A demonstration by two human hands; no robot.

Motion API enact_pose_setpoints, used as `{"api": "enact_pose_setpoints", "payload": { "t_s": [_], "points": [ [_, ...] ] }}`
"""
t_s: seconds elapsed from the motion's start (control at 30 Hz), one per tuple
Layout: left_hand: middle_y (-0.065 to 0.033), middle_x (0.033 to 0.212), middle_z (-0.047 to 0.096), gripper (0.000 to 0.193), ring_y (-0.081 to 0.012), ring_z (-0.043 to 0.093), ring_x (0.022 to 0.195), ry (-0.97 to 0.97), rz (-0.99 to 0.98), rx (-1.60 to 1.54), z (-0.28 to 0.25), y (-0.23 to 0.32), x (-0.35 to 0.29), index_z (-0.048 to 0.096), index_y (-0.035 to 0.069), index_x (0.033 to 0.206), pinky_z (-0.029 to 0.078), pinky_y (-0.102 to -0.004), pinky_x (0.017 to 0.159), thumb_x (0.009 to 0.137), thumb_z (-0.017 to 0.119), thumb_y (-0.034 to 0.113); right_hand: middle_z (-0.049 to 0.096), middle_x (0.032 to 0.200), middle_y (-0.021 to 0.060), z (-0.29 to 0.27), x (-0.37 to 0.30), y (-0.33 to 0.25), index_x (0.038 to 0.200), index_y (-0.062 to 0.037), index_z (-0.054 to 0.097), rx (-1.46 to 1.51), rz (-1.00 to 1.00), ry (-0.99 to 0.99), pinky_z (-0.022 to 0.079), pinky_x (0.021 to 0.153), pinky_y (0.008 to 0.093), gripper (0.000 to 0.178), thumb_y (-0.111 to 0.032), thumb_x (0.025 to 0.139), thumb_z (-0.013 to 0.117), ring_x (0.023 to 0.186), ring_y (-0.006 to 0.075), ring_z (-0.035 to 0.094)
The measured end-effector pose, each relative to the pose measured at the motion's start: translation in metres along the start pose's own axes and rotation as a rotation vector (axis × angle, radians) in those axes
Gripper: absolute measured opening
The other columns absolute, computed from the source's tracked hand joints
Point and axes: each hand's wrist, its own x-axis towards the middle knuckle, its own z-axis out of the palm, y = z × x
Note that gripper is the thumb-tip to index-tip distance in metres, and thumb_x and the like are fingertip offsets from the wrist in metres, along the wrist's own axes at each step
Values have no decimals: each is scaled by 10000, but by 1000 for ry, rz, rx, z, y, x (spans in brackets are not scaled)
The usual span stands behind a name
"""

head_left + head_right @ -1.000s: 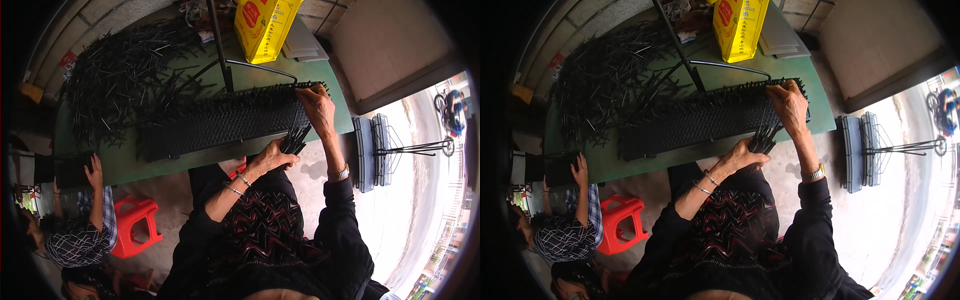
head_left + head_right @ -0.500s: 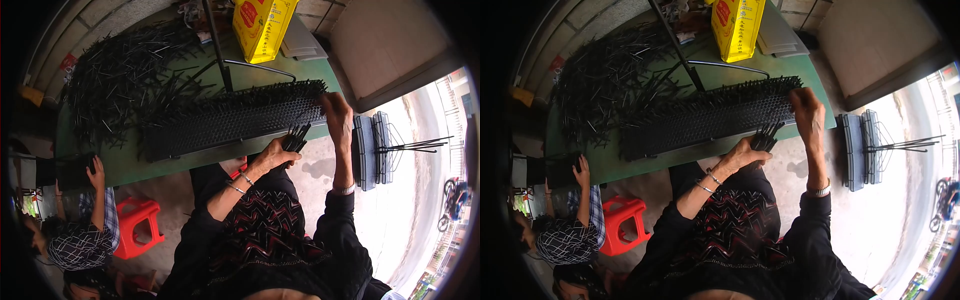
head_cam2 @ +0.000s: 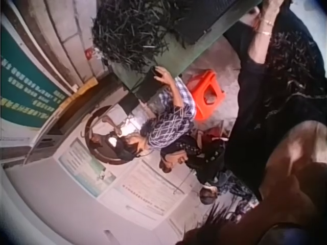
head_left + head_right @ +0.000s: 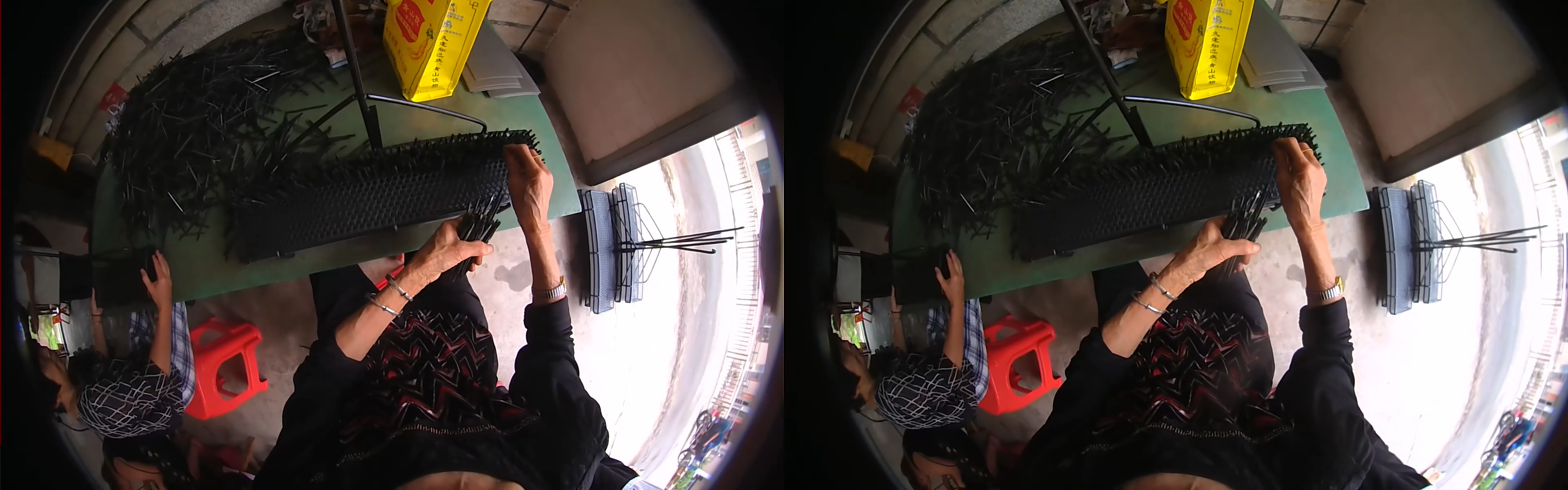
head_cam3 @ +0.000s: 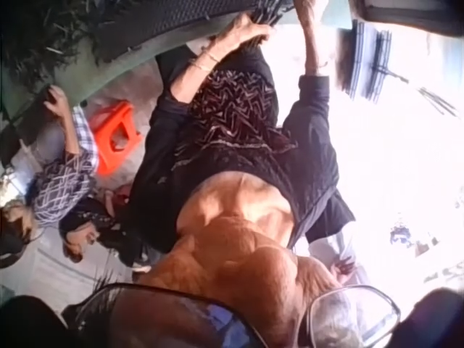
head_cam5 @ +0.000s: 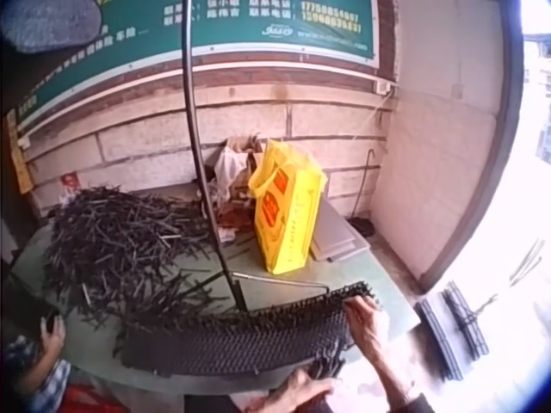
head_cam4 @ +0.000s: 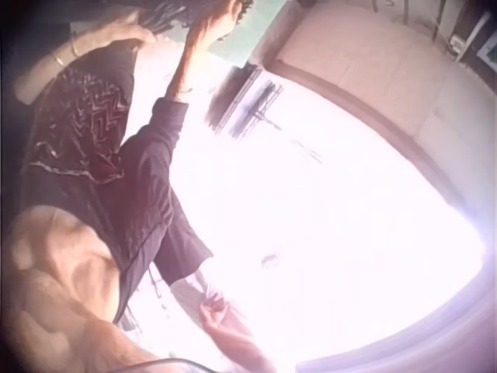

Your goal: Inserting black plastic pins or fasteners into a grid assembly tray.

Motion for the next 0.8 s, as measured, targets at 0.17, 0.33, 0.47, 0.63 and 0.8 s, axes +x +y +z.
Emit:
{"api": "enact_pose_setpoints", "payload": {
  "t_s": [0.17,0.33,0.47,0.63,0.8],
  "points": [
    [-19,647,589,189,-107,563,569,-19,46,-9,2,5,-1,579,56,814,481,-262,561,771,719,177,655,875,104,-12,0,-4,998,-104,677,-62,-19,-192,486,647,334,126,-146,886,638,741,269,636],
    [-25,655,590,168,-108,561,568,-22,33,-35,5,3,-2,586,52,829,483,-259,561,783,712,155,635,884,92,-40,1,-5,1027,-22,657,86,132,-311,463,690,320,247,-236,905,641,777,186,604],
    [-47,669,600,190,-128,582,541,33,3,-2,7,0,0,581,15,896,495,-268,501,777,712,84,587,818,35,-55,-7,-23,977,17,631,294,268,-590,423,710,267,250,-223,907,647,782,106,527],
    [-58,675,611,191,-130,587,543,37,18,-47,7,-7,5,591,9,904,495,-270,495,775,714,79,609,810,34,-59,-2,-29,919,7,628,350,393,-480,432,691,264,178,-167,883,647,760,102,538],
    [-56,656,607,144,-137,582,537,6,37,-114,3,-13,11,595,22,858,492,-275,498,783,702,82,609,680,66,-39,3,-20,935,-3,593,151,203,43,454,548,254,113,-115,924,584,569,107,582]
  ]
}}
